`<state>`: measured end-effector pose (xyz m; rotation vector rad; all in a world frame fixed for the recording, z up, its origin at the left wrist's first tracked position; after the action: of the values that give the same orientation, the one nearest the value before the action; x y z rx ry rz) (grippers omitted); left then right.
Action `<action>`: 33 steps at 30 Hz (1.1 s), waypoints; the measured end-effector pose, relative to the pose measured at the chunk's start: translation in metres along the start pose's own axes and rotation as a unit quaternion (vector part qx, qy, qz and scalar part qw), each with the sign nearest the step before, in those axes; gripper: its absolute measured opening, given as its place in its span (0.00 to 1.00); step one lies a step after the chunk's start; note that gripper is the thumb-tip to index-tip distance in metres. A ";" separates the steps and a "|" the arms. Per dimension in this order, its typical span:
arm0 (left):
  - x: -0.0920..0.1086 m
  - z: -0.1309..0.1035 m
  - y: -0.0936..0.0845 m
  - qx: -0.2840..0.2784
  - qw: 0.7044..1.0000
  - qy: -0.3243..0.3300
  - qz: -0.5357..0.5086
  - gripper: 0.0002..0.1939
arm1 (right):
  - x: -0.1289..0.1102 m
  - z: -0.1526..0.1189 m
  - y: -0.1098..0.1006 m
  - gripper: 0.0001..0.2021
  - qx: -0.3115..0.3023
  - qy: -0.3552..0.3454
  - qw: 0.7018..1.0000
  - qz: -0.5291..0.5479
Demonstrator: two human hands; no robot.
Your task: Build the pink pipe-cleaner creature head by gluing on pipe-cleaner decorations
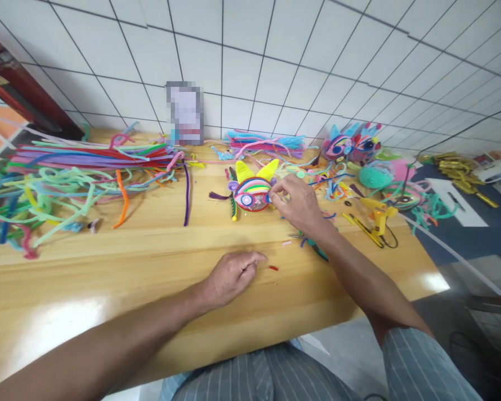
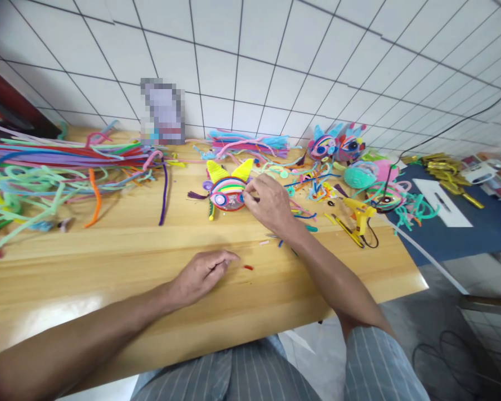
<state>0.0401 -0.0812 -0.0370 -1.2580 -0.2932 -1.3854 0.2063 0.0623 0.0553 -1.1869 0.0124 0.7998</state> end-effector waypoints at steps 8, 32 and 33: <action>-0.004 -0.001 0.002 -0.008 1.000 -0.007 0.005 0.19 | 0.004 0.004 -0.022 0.08 0.040 0.084 0.983 0.157; -0.003 -0.001 0.003 0.002 1.000 0.015 -0.010 0.19 | 0.004 -0.025 -0.017 0.08 0.048 0.079 0.981 0.168; -0.003 -0.001 0.004 0.001 1.000 0.013 -0.009 0.19 | 0.002 -0.026 -0.026 0.09 0.074 0.080 0.975 0.194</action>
<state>0.0417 -0.0814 -0.0419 -1.2372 -0.2876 -1.4153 0.2322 0.0382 0.0653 -1.1187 0.4402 1.0224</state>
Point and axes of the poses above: each hand's wrist, its own z-axis towards the middle knuckle, its own y-axis out of the palm, x = y × z, the point moved 5 cm from there along z, towards the middle knuckle, and after that the axes turned 5 degrees about y, right-handed, at the moved point
